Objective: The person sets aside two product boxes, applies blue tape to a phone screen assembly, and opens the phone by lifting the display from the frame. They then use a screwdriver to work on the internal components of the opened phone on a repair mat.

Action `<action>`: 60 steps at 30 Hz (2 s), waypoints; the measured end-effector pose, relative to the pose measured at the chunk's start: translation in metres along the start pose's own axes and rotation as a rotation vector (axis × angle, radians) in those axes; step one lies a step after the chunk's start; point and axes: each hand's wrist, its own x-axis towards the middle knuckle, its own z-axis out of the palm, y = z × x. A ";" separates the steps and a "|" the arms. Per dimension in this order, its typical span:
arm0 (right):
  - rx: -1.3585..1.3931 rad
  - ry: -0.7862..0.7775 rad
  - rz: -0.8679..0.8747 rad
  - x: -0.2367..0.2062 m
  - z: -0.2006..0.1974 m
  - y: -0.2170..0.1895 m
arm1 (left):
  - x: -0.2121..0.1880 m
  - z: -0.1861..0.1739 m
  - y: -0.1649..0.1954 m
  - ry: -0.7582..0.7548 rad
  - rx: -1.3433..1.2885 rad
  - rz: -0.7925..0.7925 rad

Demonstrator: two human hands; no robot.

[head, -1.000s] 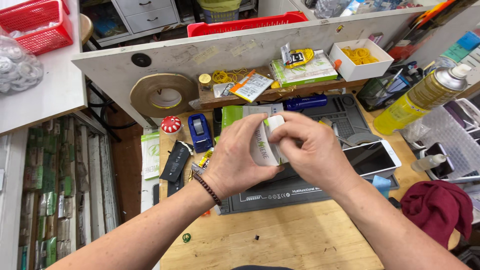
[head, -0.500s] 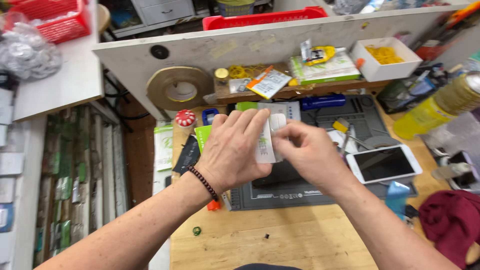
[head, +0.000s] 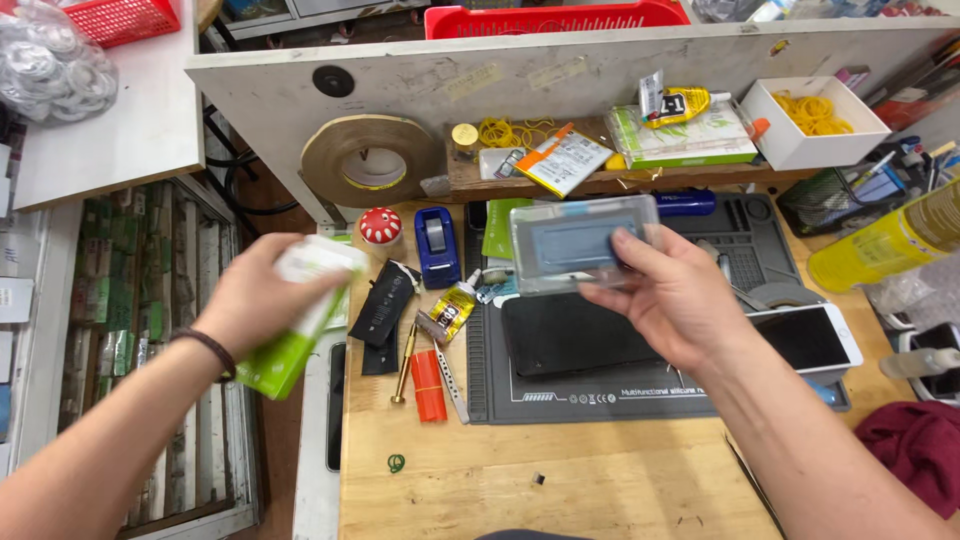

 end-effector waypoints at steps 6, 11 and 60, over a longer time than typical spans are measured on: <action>0.040 -0.003 0.085 -0.001 -0.002 0.011 | 0.103 0.035 -0.101 0.151 -0.465 -0.245; -0.008 0.001 0.123 -0.008 0.000 0.013 | 0.148 0.077 -0.119 0.175 -0.478 -0.282; -0.511 0.439 -0.042 -0.012 -0.007 0.001 | -0.045 0.160 0.147 -0.986 -1.517 -0.368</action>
